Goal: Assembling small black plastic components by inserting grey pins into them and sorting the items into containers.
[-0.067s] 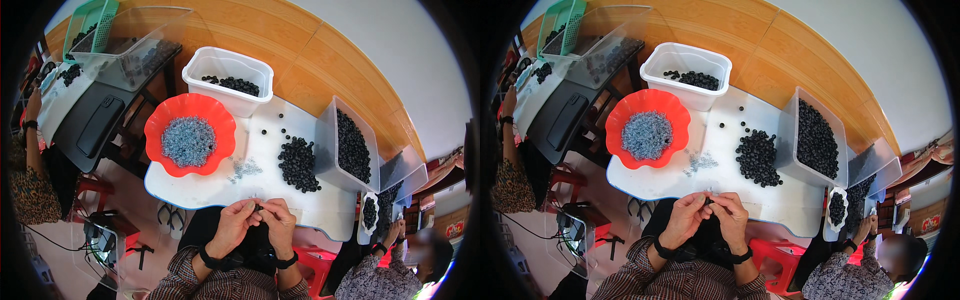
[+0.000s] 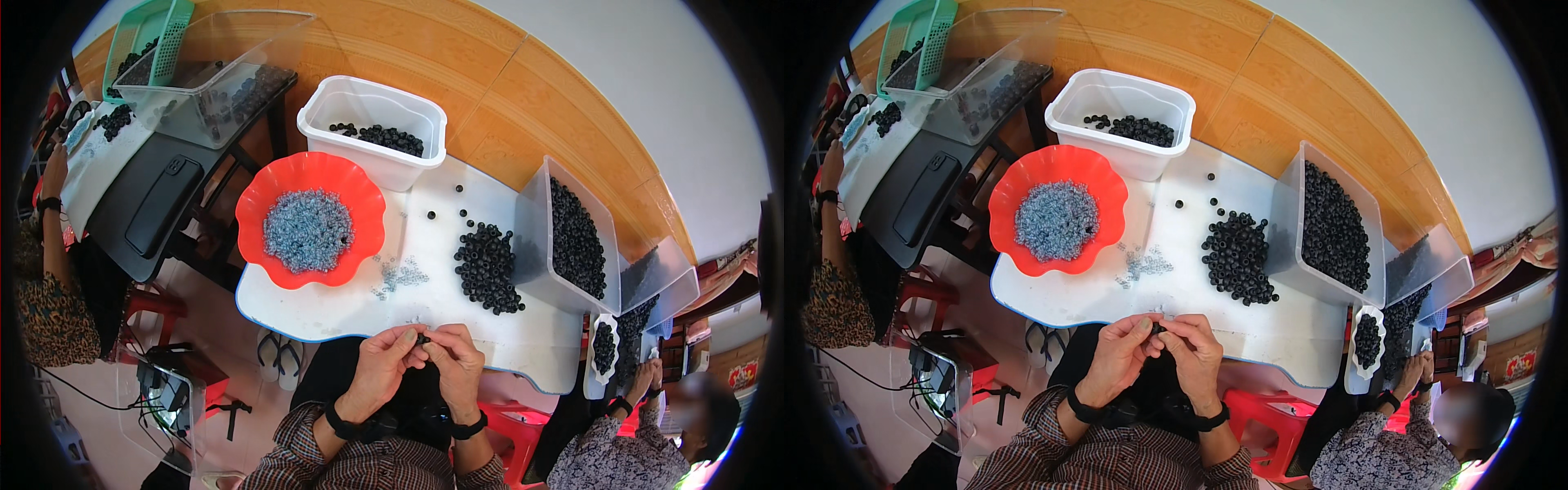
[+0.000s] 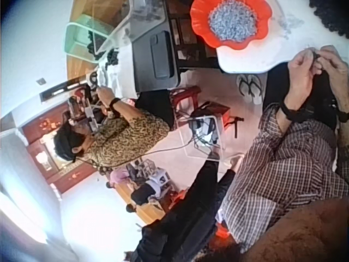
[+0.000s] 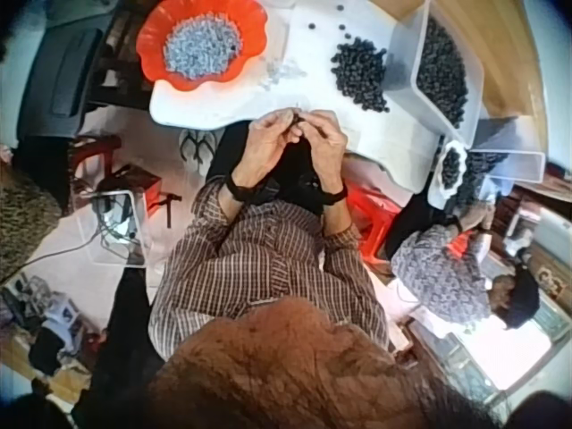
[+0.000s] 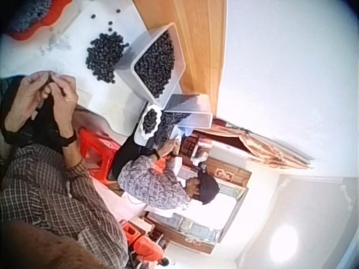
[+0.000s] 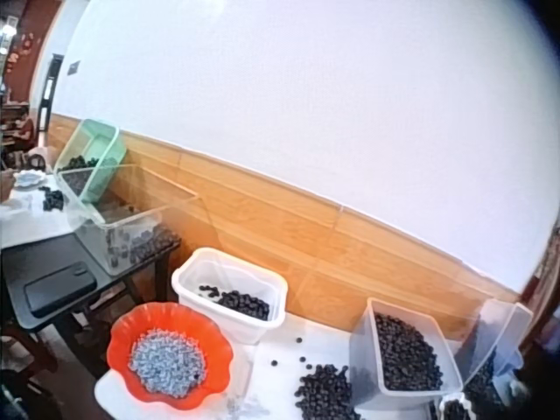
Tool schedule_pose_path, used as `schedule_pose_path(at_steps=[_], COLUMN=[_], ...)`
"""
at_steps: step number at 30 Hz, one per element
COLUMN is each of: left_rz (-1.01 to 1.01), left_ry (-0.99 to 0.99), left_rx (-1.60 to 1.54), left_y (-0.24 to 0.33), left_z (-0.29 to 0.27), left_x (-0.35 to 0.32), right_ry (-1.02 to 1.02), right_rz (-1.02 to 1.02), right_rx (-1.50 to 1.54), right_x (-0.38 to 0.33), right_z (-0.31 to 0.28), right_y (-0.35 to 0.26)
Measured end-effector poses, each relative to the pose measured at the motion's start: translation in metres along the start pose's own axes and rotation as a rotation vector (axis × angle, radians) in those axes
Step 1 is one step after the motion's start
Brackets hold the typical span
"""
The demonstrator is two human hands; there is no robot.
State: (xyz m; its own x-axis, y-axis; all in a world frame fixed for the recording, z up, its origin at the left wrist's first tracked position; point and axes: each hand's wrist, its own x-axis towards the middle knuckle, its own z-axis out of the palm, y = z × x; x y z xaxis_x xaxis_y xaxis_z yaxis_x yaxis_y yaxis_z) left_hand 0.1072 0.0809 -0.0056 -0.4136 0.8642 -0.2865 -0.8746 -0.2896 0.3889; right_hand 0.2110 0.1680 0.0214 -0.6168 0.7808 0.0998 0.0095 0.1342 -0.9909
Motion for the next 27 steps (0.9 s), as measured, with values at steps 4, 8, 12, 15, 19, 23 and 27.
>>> schedule_pose_path(at_steps=[4,8,12,15,19,23,27], left_rz=[0.032,0.042,0.004,0.022,0.025,0.019,0.036], left_ry=[-0.029,-0.048,-0.052,-0.031,-0.003,0.022,0.012], left_rx=[0.045,0.057,0.044,0.068,0.115,0.165,0.178], left_y=[0.0,0.0,-0.005,-0.006,-0.003,0.001,0.004], left_z=[0.0,0.0,-0.004,-0.005,-0.003,0.002,0.004], left_x=[-0.001,-0.001,-0.001,-0.001,-0.002,-0.006,-0.01], right_ry=[0.014,-0.004,-0.003,-0.002,-0.027,-0.035,-0.042], right_rz=[-0.052,-0.083,-0.095,-0.098,-0.159,-0.196,-0.191], right_rx=[-0.047,-0.082,-0.114,-0.133,-0.281,-0.32,-0.324], right_x=[0.003,0.003,0.001,0.0,0.002,0.002,0.002], right_z=[0.0,-0.002,-0.002,-0.001,-0.004,-0.004,-0.005], right_y=[-0.007,-0.009,-0.007,-0.009,-0.01,-0.015,-0.016])
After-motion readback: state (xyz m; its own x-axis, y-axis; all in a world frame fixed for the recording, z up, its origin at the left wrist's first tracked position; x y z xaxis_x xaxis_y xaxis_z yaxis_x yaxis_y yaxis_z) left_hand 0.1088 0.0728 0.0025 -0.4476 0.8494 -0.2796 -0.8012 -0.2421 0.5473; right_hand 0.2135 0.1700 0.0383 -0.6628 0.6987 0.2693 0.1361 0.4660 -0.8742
